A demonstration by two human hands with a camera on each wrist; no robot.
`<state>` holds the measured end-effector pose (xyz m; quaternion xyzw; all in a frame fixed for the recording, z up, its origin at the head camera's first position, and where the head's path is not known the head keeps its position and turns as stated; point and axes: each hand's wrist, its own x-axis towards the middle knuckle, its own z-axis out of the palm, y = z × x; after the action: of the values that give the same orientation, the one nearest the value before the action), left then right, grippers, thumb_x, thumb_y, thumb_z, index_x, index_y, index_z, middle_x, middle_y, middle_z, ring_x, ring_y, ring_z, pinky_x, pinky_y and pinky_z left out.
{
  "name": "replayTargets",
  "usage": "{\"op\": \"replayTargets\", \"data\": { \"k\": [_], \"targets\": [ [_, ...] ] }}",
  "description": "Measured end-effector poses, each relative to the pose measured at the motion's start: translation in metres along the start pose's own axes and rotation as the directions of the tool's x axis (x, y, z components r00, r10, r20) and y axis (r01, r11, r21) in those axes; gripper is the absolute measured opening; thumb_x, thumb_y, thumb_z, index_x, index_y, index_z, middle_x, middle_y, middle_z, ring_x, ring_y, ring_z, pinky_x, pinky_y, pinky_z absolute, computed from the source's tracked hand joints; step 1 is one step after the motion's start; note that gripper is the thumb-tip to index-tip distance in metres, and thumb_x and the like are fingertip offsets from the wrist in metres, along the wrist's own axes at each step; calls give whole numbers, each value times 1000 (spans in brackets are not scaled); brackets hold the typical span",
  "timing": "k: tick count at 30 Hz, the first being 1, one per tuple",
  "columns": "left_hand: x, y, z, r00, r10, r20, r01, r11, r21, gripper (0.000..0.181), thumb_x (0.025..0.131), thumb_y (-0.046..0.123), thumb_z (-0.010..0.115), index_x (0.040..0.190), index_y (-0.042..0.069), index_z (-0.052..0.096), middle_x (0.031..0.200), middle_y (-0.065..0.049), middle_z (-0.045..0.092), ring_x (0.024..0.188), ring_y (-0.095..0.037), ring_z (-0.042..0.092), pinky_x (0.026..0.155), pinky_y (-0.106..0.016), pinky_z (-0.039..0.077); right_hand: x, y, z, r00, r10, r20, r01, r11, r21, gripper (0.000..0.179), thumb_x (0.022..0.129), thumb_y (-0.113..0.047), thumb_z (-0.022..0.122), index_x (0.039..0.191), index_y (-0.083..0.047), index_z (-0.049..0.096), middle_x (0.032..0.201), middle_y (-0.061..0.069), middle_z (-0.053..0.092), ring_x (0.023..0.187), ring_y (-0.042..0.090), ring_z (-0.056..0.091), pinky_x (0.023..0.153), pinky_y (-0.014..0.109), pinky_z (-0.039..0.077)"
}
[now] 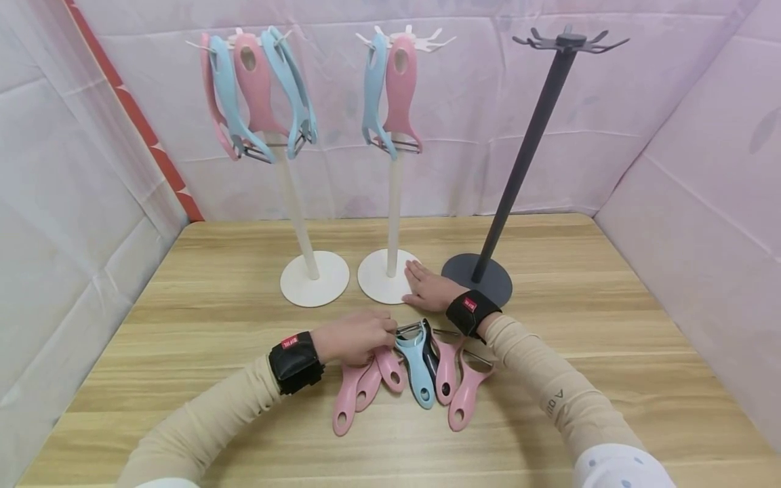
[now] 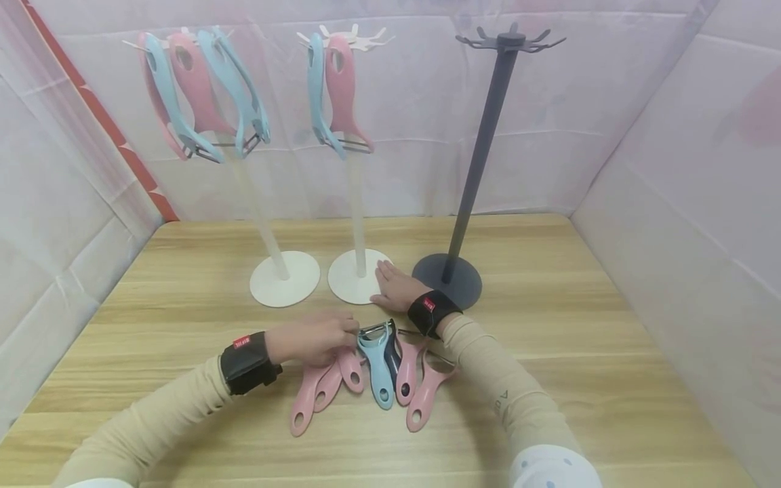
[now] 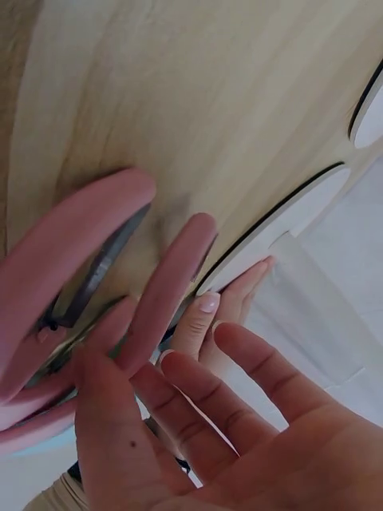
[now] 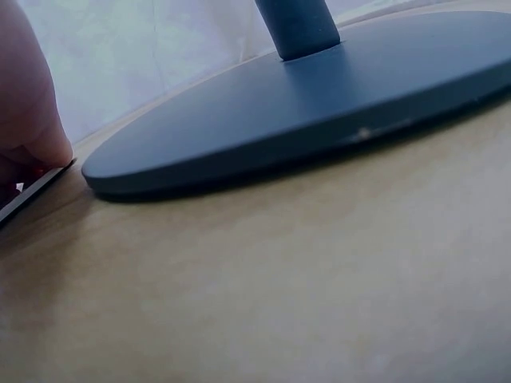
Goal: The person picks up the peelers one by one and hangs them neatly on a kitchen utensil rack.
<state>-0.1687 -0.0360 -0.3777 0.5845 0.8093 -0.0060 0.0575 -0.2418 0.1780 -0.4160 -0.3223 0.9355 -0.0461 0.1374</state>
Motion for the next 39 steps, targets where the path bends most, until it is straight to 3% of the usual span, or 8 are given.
{"op": "replayTargets", "data": {
  "k": [7,14,19,25,28,30,33,39],
  "targets": [
    [-5,-3,-1,999,-26,-44,24,998,-60,31,67,-1,69,93,15,68,90,3,53,85,-12,48,79,-24,43,-1,-2,-3,1000,1,9,-1,1000,3,69,96,-35,42,139,13,17,147,28,9,136,36,6,109,41,15],
    [-9,-9,-2,991,-16,-133,3,996,-94,28,73,1,63,99,12,66,94,2,59,90,-11,53,83,-23,44,0,-1,-1,1000,-11,-7,11,1000,-3,68,96,-34,42,138,14,17,146,29,9,136,37,7,109,42,15],
    [-11,-12,0,975,-12,-221,-17,992,-126,21,77,5,64,97,11,65,91,2,60,87,-11,53,81,-23,44,-1,-1,0,999,-24,-27,24,1000,3,68,96,-32,43,138,15,18,145,31,10,135,39,8,109,43,16],
    [-14,-13,-5,944,-48,-328,-48,959,-278,18,81,8,63,99,6,60,90,0,56,80,-11,51,72,-20,44,-2,0,1,999,-29,-27,29,1000,11,67,96,-31,43,138,15,18,145,30,10,135,39,7,109,43,16],
    [-15,-13,-9,897,-48,-440,-112,937,-332,23,81,7,65,102,1,59,93,-4,58,83,-14,53,75,-22,46,-2,1,2,999,-31,-27,31,999,12,67,96,-31,43,138,14,17,145,30,10,135,39,7,109,43,15],
    [-15,-14,-11,850,-57,-524,-149,928,-342,26,80,7,67,103,0,59,96,-6,60,88,-15,55,80,-23,46,-2,1,2,999,-32,-29,33,999,20,66,96,-30,43,138,15,18,145,31,9,135,40,6,109,44,15],
    [-13,-14,-14,762,-84,-642,-195,915,-352,29,77,5,70,104,-2,59,98,-9,61,93,-17,57,85,-24,46,-1,2,3,999,-32,-37,34,998,49,63,97,-29,42,138,13,20,145,31,10,135,40,6,108,45,15],
    [-7,-16,-27,561,-169,-810,-257,895,-364,36,75,-2,70,109,-6,59,103,-15,62,98,-23,59,86,-27,47,-1,1,2,999,-28,-26,29,997,68,63,96,-34,43,140,7,23,146,28,11,135,38,10,108,46,18]
  ]
}}
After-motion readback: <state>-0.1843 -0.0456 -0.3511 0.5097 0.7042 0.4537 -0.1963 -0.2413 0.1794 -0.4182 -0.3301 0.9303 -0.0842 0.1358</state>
